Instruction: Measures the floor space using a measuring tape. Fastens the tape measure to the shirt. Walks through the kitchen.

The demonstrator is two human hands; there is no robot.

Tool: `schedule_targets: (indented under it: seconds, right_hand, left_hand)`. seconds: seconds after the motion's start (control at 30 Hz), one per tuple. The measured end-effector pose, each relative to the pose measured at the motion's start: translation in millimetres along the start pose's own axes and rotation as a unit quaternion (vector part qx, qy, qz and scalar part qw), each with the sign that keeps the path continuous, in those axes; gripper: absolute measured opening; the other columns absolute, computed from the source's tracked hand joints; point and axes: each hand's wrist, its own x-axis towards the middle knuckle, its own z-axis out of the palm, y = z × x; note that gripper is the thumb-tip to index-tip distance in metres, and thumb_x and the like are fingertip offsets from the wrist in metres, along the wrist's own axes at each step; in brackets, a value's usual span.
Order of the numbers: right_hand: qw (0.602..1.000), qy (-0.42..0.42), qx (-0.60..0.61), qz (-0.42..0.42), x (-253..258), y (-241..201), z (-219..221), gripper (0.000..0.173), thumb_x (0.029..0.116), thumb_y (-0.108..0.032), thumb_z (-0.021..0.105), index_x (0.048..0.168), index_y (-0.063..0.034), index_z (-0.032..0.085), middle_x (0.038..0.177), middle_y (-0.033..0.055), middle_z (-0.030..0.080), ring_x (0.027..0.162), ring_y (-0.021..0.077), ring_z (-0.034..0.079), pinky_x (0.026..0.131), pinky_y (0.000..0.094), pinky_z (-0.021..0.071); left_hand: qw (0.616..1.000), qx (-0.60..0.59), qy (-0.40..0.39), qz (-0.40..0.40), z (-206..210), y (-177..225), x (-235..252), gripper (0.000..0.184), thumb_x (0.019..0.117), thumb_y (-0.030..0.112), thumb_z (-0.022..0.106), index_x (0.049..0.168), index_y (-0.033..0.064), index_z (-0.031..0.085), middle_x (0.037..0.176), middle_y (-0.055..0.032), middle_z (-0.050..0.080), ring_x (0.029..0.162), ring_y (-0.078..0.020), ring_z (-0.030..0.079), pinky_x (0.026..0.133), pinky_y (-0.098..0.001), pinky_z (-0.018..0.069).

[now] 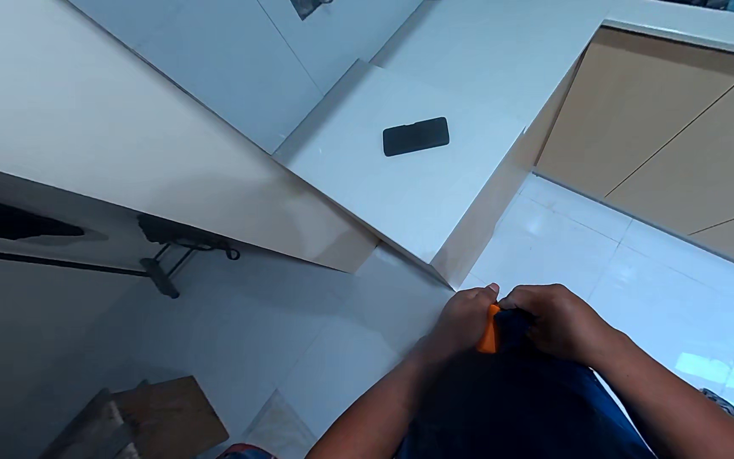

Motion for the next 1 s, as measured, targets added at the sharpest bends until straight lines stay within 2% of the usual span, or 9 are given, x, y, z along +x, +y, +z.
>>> schedule_targets:
  seconds: [0.1, 0.2, 0.3, 0.47, 0.57, 0.63, 0.8, 0.93, 1.0]
  right_hand:
    - [0.998, -0.053, 0.007, 0.035, 0, -3, -6, 0.022, 0.0830, -0.001, 0.067, 0.104, -0.0052, 0.074, 0.095, 0.0080, 0.074, 0.083, 0.0186, 0.071, 0.075, 0.0366, 0.0601]
    - [0.998, -0.053, -0.017, 0.042, 1, -8, -5, 0.018, 0.0815, -0.002, 0.068, 0.098, -0.0039, 0.074, 0.089, 0.0093, 0.073, 0.080, 0.0220, 0.071, 0.072, 0.0411, 0.0596]
    - [0.999, -0.017, -0.030, 0.013, 1, -5, 2, 0.012, 0.0809, -0.004, 0.068, 0.092, -0.0037, 0.073, 0.082, 0.0091, 0.072, 0.074, 0.0222, 0.071, 0.065, 0.0407, 0.0586]
    - [0.999, -0.041, 0.001, 0.009, -3, 2, -3, 0.020, 0.0828, 0.001, 0.066, 0.101, -0.0029, 0.074, 0.091, 0.0106, 0.074, 0.084, 0.0234, 0.072, 0.075, 0.0406, 0.0598]
    - [1.000, -0.002, -0.020, -0.017, -2, 4, 4, 0.015, 0.0810, -0.001, 0.066, 0.095, -0.0022, 0.073, 0.085, 0.0105, 0.073, 0.076, 0.0232, 0.072, 0.067, 0.0397, 0.0593]
    - [0.999, 0.018, -0.024, -0.028, 0, 5, 7, 0.014, 0.0793, -0.001, 0.067, 0.092, -0.0024, 0.073, 0.082, 0.0104, 0.072, 0.074, 0.0230, 0.071, 0.065, 0.0395, 0.0588]
    - [0.997, -0.074, 0.024, 0.018, -1, 6, -7, 0.022, 0.0841, 0.001, 0.066, 0.106, -0.0019, 0.072, 0.097, 0.0123, 0.072, 0.088, 0.0247, 0.071, 0.078, 0.0414, 0.0585]
    - [1.000, -0.002, -0.006, -0.022, 1, 9, 3, 0.011, 0.0796, -0.003, 0.068, 0.090, -0.0022, 0.070, 0.080, 0.0107, 0.070, 0.072, 0.0239, 0.069, 0.063, 0.0404, 0.0566]
    - [1.000, 0.000, -0.009, -0.010, 2, 8, 4, 0.011, 0.0802, -0.004, 0.068, 0.090, -0.0025, 0.071, 0.079, 0.0104, 0.070, 0.072, 0.0238, 0.070, 0.064, 0.0404, 0.0572]
  left_hand:
    - [1.000, 0.009, -0.005, 0.000, -1, 0, 1, 0.053, 0.1114, 0.038, 0.030, 0.090, 0.0072, 0.067, 0.078, -0.0014, 0.060, 0.075, -0.0107, 0.060, 0.072, -0.0343, 0.0508]
    - [1.000, 0.021, -0.002, 0.008, 0, -2, 2, 0.051, 0.1112, 0.038, 0.033, 0.087, 0.0078, 0.066, 0.075, -0.0003, 0.059, 0.073, -0.0105, 0.059, 0.070, -0.0343, 0.0497]
    - [0.999, 0.023, 0.001, 0.029, -1, -6, 3, 0.049, 0.1104, 0.035, 0.033, 0.084, 0.0094, 0.065, 0.073, 0.0019, 0.058, 0.071, -0.0086, 0.058, 0.070, -0.0325, 0.0489]
    - [0.999, 0.033, -0.020, 0.008, -3, -6, 5, 0.050, 0.1102, 0.037, 0.032, 0.083, 0.0103, 0.064, 0.073, 0.0013, 0.057, 0.071, -0.0097, 0.057, 0.069, -0.0338, 0.0485]
    - [0.999, 0.045, -0.013, 0.009, -3, -4, 6, 0.050, 0.1104, 0.036, 0.032, 0.083, 0.0103, 0.064, 0.074, 0.0016, 0.057, 0.072, -0.0095, 0.057, 0.069, -0.0337, 0.0481]
    - [0.999, 0.051, -0.019, -0.002, -3, -1, 7, 0.049, 0.1110, 0.036, 0.032, 0.089, 0.0088, 0.067, 0.079, 0.0004, 0.060, 0.077, -0.0099, 0.059, 0.074, -0.0348, 0.0494]
    - [0.997, 0.061, -0.033, -0.035, -3, 3, 10, 0.050, 0.1116, 0.037, 0.031, 0.093, 0.0075, 0.067, 0.082, -0.0017, 0.060, 0.078, -0.0114, 0.060, 0.074, -0.0357, 0.0502]
    - [0.996, 0.078, -0.033, -0.023, -2, 6, 11, 0.048, 0.1116, 0.034, 0.032, 0.091, 0.0076, 0.066, 0.082, -0.0009, 0.059, 0.080, -0.0110, 0.058, 0.076, -0.0355, 0.0483]
    - [0.996, 0.081, -0.038, -0.024, -3, 6, 12, 0.047, 0.1118, 0.033, 0.032, 0.092, 0.0075, 0.067, 0.083, -0.0010, 0.060, 0.081, -0.0106, 0.059, 0.076, -0.0350, 0.0484]
